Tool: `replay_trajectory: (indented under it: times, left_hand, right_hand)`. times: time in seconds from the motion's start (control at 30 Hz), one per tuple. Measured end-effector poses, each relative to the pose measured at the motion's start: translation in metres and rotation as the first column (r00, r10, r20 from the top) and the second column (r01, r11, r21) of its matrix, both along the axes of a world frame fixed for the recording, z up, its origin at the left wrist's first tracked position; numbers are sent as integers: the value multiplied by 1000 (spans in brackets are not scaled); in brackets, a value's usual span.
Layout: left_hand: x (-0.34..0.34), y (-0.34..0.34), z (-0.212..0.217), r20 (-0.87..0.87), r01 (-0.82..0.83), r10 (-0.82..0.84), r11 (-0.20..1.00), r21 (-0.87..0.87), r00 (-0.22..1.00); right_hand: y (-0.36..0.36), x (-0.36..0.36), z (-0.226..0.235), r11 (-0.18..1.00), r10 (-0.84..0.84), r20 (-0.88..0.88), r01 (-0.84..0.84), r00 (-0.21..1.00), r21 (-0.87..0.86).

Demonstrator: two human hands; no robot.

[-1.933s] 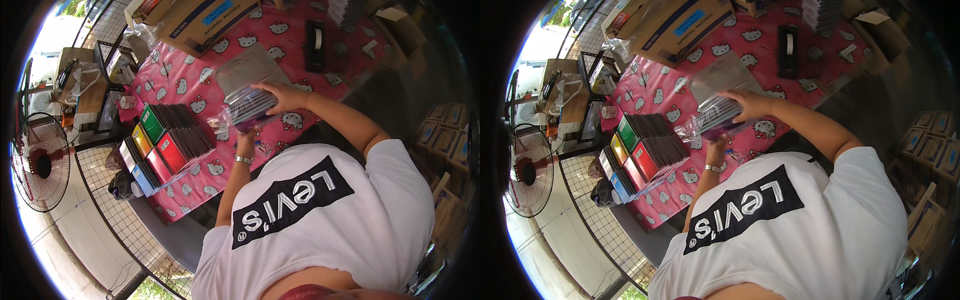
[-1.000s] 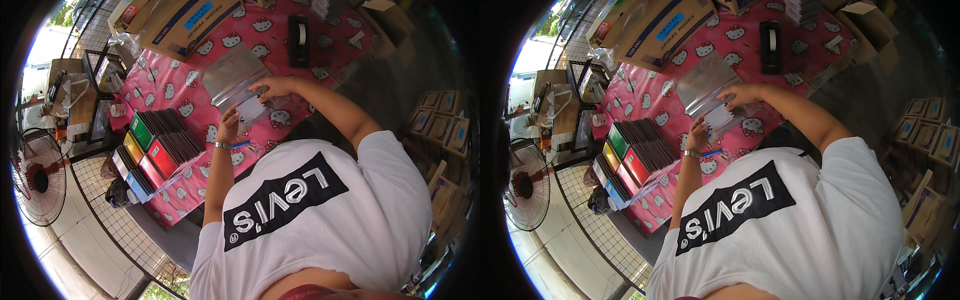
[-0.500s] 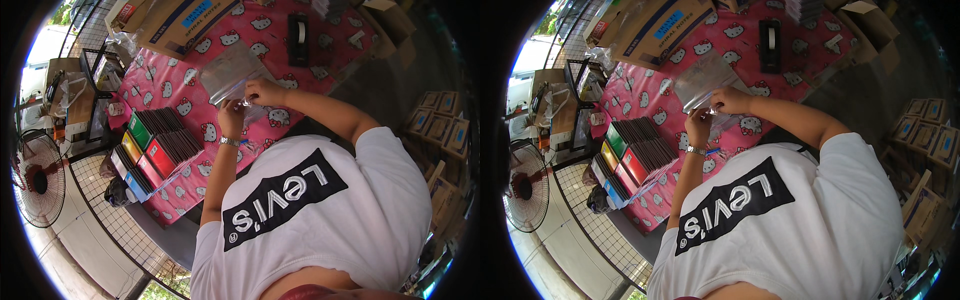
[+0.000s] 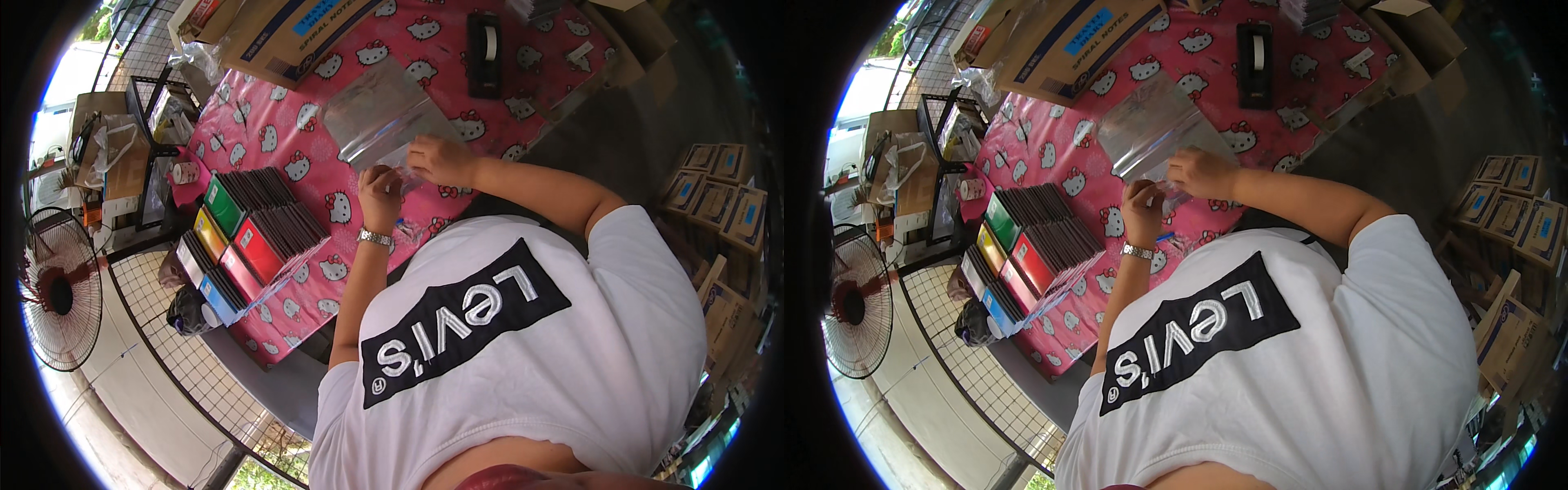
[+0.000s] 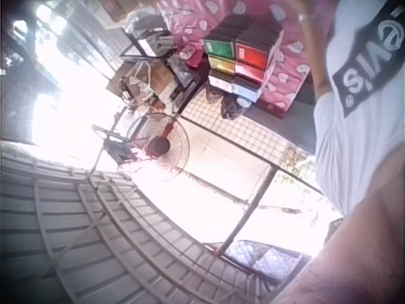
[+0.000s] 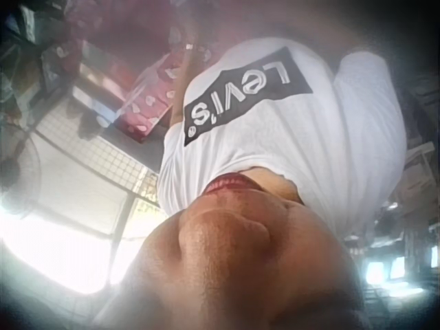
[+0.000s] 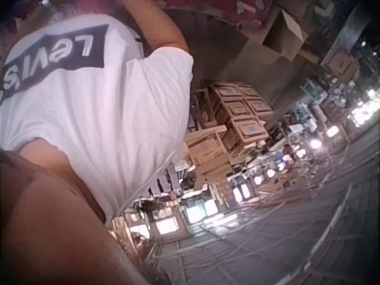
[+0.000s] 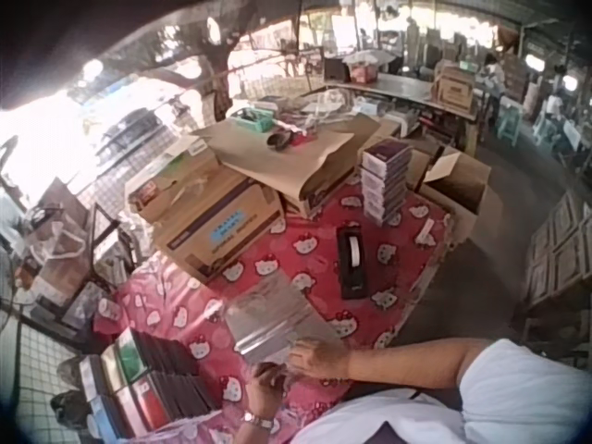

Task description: The person organizes small notebooks by color on a table and then places stacks of them into clear plastic bags.

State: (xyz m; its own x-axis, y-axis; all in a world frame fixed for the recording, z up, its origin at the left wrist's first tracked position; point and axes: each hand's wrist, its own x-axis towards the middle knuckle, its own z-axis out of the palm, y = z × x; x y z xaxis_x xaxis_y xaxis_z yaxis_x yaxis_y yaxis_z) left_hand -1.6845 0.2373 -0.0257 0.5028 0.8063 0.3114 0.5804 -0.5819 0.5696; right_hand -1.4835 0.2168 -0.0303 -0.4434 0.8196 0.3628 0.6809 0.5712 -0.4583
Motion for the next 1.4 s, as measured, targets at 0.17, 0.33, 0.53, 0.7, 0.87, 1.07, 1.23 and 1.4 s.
replay_trajectory:
  times: [0.17, 0.33, 0.53, 0.7, 0.87, 1.07, 1.23, 1.4]
  left_hand:
    - [14, -3, 15, 40, -289, 363, 799, -527, 931]
    - [18, 21, 30, -279, -342, 246, 858, -383, 928]
    - [18, 38, 24, -329, -168, 105, 972, -167, 938]
    - [4, 48, -6, 122, 15, 70, 811, -585, 990]
    - [-2, 37, -21, 254, 62, 245, 595, -801, 936]
    - [0, 38, -26, 288, 57, 287, 611, -790, 914]
    - [6, 34, -18, 298, 39, 329, 610, -791, 896]
    - [5, 30, -18, 306, 68, 361, 544, -836, 881]
  right_hand:
    - [-2, -15, 2, 921, -333, -67, 309, 941, -236]
    - [11, 3, 7, 893, -447, -181, 424, 876, -151]
    - [28, 139, -55, 312, -927, -361, 745, 103, -589]
    - [33, 151, -56, 514, -770, -557, 215, -311, -831]
    - [-16, 107, -71, 623, -694, -564, 19, -448, -782]
    - [55, 111, -78, 586, -802, -519, -564, -296, -582]
    - [79, 49, -45, 620, -712, -462, -164, -529, -767]
    - [48, 24, -40, 556, -727, -506, 36, -464, -831]
